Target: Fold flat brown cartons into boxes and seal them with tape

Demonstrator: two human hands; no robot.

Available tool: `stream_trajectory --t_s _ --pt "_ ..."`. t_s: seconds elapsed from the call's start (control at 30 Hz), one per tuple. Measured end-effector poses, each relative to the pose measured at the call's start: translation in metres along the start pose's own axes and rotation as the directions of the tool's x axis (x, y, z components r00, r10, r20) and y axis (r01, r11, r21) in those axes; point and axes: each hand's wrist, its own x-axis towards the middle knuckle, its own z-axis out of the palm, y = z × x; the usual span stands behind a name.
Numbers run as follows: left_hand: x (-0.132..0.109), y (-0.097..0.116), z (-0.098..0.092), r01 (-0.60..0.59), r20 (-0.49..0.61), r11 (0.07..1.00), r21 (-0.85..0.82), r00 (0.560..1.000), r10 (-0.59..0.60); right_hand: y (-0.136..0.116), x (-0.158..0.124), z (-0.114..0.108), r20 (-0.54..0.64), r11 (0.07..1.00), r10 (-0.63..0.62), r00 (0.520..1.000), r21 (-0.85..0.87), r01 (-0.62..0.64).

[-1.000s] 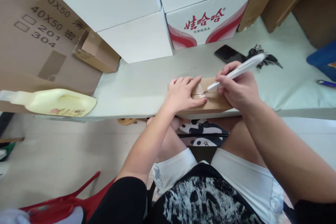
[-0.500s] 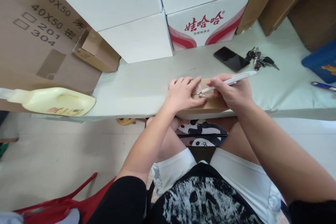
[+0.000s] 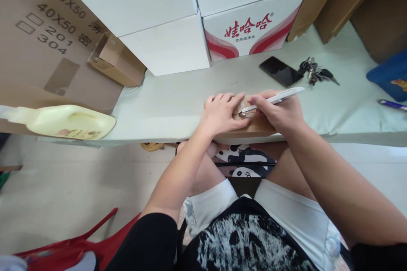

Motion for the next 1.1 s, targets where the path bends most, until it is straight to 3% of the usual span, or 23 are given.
stream_trajectory --t_s 0.53,0.9,1.1 --pt "-0.0005 0.0005 -0.0012 0.0 -0.008 1.0 -0.015 1.0 0.0 -0.0019 0.0009 0.0017 0.003 0.999 0.031 1.0 -0.027 -0.031" --pt "-0.001 -0.0002 -0.002 -0.007 0.003 1.0 -0.013 1.0 0.007 -0.0005 0.0006 -0.0002 -0.084 0.998 0.066 0.994 -0.001 -0.066" --pt "-0.0009 0.0 -0.0024 0.0 0.006 1.0 -0.014 1.0 0.0 -0.0014 0.0012 0.0011 -0.046 0.999 0.03 0.999 -0.021 -0.031"
